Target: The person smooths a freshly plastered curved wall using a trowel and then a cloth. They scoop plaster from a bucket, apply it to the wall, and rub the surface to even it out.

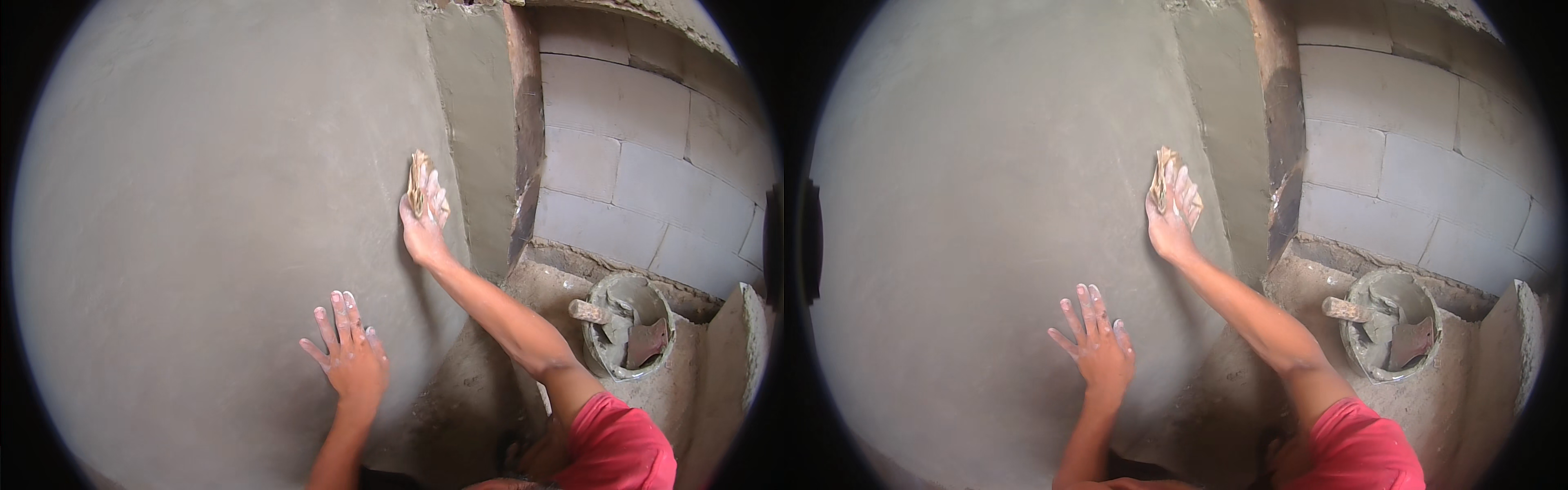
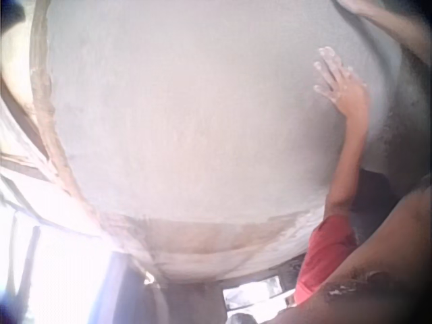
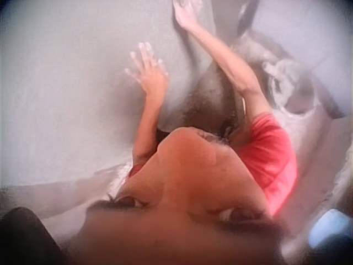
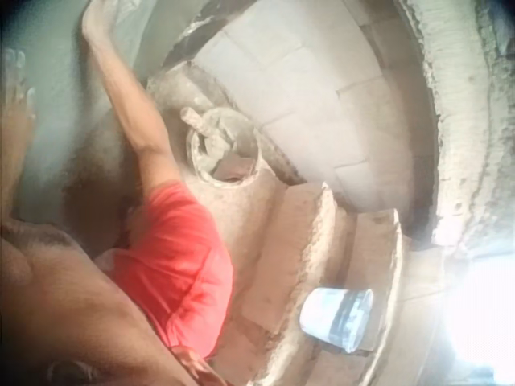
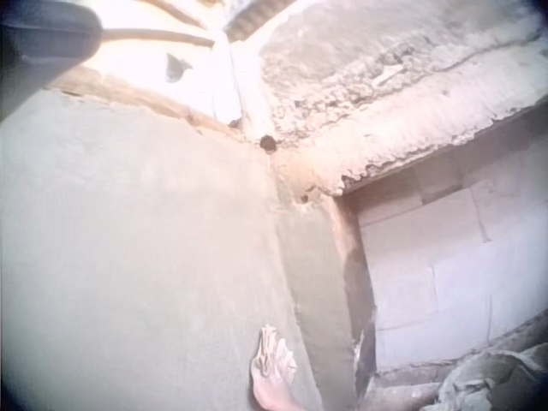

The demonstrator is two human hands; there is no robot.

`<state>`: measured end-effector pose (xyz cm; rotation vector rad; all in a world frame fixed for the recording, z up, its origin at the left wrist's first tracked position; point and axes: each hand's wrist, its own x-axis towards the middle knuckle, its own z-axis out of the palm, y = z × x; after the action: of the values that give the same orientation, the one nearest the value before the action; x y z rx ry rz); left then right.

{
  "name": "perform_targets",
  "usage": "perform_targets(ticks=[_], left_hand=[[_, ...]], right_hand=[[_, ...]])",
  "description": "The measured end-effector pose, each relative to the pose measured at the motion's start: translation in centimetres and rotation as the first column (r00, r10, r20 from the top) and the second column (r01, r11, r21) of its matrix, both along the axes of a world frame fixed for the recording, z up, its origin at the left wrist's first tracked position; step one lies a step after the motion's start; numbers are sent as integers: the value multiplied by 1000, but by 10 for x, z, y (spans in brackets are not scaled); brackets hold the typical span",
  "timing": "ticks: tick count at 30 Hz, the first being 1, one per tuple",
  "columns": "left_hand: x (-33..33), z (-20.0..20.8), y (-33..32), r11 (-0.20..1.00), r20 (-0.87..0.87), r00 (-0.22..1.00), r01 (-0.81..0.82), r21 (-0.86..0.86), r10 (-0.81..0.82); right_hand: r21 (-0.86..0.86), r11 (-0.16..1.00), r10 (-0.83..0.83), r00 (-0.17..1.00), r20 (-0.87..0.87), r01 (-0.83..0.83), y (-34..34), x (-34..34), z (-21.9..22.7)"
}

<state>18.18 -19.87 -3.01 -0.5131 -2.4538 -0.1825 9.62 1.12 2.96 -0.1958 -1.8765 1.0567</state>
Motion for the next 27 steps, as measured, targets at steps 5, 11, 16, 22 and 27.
perform_targets(ticks=[5, 11, 16, 22, 27], left_hand=[[1, 5, 4, 999, 58, 998, -13, -49, 16], [4, 5, 5, 999, 1, 1000, -29, -35, 29], [-2, 1, 7, 1000, -4, 1000, -3, -9, 3], [-2, 1, 6, 999, 43, 999, -20, -37, 21], [-5, -3, 9, 1000, 13, 1000, 5, -20, -5]], right_hand=[[413, 899, 51, 971, 235, -147, -19, 10, -1], [32, 999, 29, 999, 40, -30, -9, -3, 6], [237, 954, 85, 922, 377, -185, -15, 6, -10], [124, 992, 8, 999, 37, -12, -13, -8, 5], [1, 999, 33, 947, 321, -35, -18, 1, -8]])
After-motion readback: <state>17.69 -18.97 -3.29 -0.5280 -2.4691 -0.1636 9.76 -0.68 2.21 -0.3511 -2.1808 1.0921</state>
